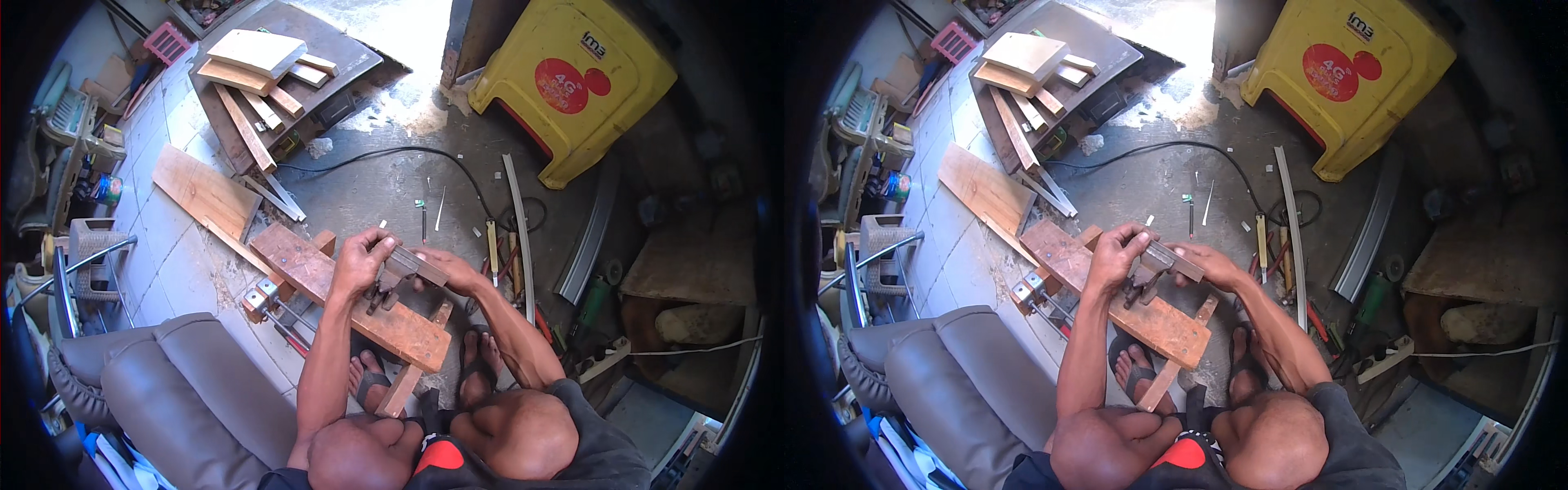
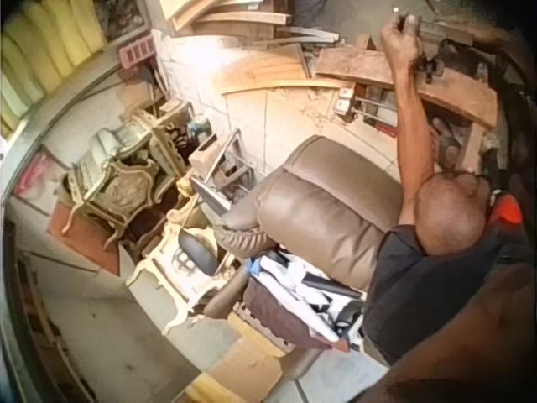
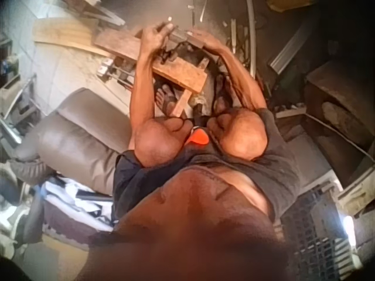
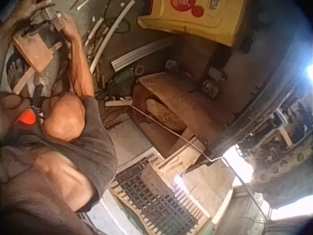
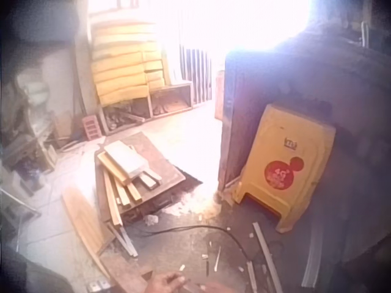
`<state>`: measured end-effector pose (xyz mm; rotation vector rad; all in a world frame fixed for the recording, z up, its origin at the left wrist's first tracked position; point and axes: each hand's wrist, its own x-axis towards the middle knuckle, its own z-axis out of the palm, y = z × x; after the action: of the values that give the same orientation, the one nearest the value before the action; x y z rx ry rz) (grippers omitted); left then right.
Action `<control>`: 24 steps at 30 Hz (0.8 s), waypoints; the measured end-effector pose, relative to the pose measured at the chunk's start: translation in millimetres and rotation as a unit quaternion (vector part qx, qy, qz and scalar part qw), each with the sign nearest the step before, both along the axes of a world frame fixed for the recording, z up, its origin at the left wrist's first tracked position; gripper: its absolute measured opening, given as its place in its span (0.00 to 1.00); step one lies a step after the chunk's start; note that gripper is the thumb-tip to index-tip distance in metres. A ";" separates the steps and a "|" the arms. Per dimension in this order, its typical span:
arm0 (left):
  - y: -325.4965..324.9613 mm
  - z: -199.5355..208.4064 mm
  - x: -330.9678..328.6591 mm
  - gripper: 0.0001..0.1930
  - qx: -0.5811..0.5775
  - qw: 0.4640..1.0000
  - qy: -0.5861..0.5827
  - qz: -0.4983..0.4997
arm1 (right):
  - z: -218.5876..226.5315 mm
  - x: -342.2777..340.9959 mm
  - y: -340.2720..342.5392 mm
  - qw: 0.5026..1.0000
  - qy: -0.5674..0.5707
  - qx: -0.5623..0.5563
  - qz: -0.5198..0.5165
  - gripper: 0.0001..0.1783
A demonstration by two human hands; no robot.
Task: The person measures a small piece of wood with a square ruler, marks it with a pencil, and then hammers a nail into it while it is clamped to a larger wooden frame.
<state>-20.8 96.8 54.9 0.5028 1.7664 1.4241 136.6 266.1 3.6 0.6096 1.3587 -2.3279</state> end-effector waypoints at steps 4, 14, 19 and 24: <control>7.3 -1.6 2.1 0.11 0.000 1.000 -0.018 -0.009 | -6.9 31.9 14.7 0.997 0.044 -0.050 -0.044 0.27; 2.6 5.5 -0.5 0.11 -0.014 1.000 0.013 -0.011 | 1.3 -42.4 17.7 0.982 0.065 0.159 -0.076 0.23; 11.7 2.0 1.4 0.10 0.007 1.000 0.007 -0.016 | -34.8 -82.5 10.5 0.945 0.077 0.314 0.040 0.25; 8.3 0.3 -0.2 0.10 0.014 1.000 -0.002 -0.010 | -45.6 -77.4 -7.4 0.997 0.058 0.053 0.005 0.26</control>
<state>-21.1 105.2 55.2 0.5306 1.7362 1.4377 59.2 258.7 -42.1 0.5035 1.5415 -2.3268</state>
